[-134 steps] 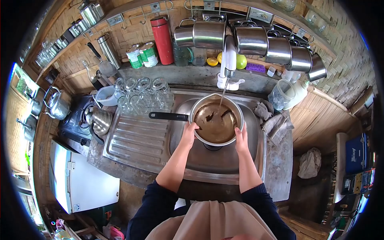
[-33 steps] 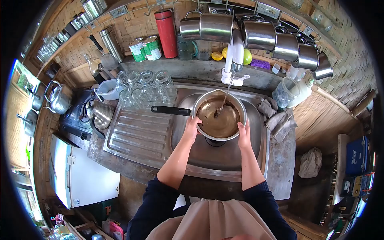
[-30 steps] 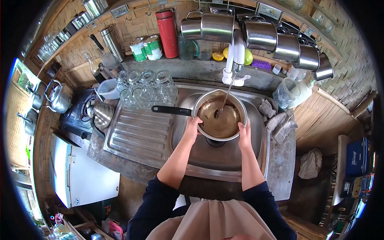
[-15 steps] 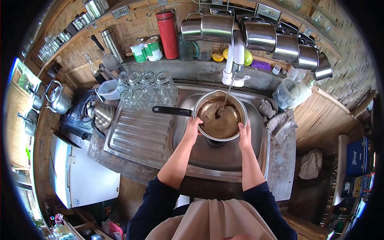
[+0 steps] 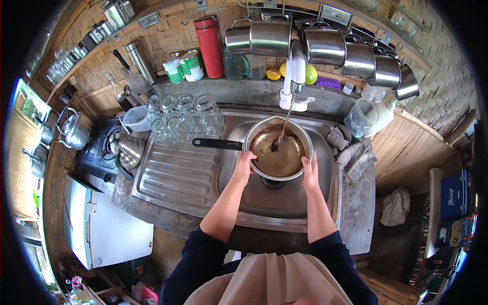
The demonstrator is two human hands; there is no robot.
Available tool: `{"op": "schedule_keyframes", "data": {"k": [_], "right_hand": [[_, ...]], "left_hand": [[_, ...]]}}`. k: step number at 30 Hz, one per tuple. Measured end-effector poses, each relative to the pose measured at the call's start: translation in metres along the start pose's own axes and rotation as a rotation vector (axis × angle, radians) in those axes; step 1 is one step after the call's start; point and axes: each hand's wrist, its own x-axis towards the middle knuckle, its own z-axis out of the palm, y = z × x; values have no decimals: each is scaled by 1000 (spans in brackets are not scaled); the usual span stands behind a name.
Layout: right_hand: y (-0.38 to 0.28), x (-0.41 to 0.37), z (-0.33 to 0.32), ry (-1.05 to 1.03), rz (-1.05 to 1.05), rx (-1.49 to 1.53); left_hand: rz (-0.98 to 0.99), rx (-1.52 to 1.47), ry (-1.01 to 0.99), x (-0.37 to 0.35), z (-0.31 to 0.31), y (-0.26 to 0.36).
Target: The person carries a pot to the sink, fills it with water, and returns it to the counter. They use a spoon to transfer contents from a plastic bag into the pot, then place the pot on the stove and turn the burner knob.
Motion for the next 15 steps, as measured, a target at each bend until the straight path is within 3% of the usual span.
{"op": "schedule_keyframes", "data": {"k": [15], "right_hand": [[-2, -1, 1, -5, 22, -6]], "left_hand": [[11, -7, 11, 0, -2, -1]]}}
